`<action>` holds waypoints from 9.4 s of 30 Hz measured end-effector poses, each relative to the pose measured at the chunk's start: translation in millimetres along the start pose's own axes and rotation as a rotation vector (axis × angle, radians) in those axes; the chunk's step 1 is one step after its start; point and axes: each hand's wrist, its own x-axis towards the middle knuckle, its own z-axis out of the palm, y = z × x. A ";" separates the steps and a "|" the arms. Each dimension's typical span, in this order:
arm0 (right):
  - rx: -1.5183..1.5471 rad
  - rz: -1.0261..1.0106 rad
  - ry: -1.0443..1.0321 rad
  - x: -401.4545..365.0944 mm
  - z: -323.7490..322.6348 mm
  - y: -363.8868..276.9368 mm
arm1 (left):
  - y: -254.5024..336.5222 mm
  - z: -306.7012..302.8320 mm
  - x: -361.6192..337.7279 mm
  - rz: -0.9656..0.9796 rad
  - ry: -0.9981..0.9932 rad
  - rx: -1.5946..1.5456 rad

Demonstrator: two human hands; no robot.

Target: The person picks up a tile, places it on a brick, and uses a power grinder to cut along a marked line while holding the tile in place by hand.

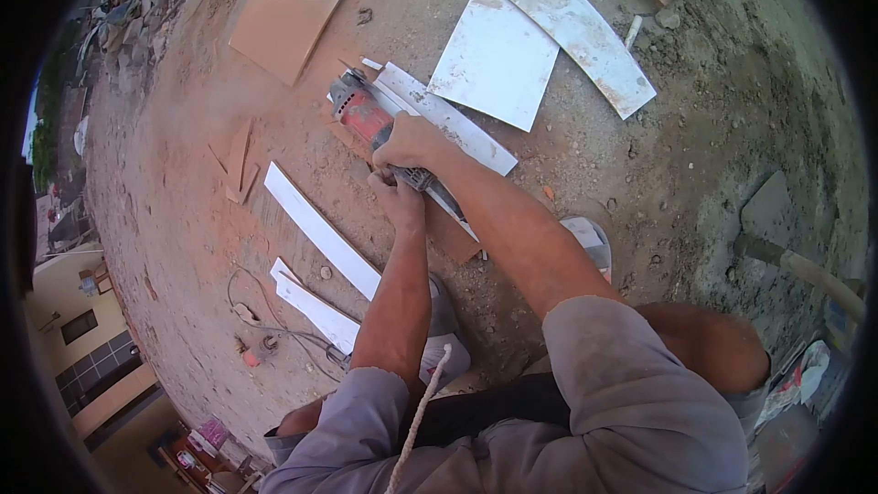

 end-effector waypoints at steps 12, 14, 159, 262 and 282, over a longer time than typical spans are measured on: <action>0.011 -0.009 0.012 -7.7 -0.1 3.3 | 2.3 0.5 -1.1 0.087 -0.075 -0.108; 0.015 -0.001 0.004 -8.9 -1.3 3.4 | -5.4 1.7 1.1 0.099 -0.068 -0.114; 0.024 0.038 -0.033 -75.8 2.7 41.5 | -8.1 -2.2 6.2 0.065 -0.100 -0.022; 0.017 0.089 -0.051 -123.8 2.0 59.5 | -14.8 -9.9 15.1 -0.173 -0.330 -0.549; 0.024 0.096 -0.070 -126.8 -1.4 56.5 | -13.3 -9.2 15.6 -0.150 -0.339 -0.530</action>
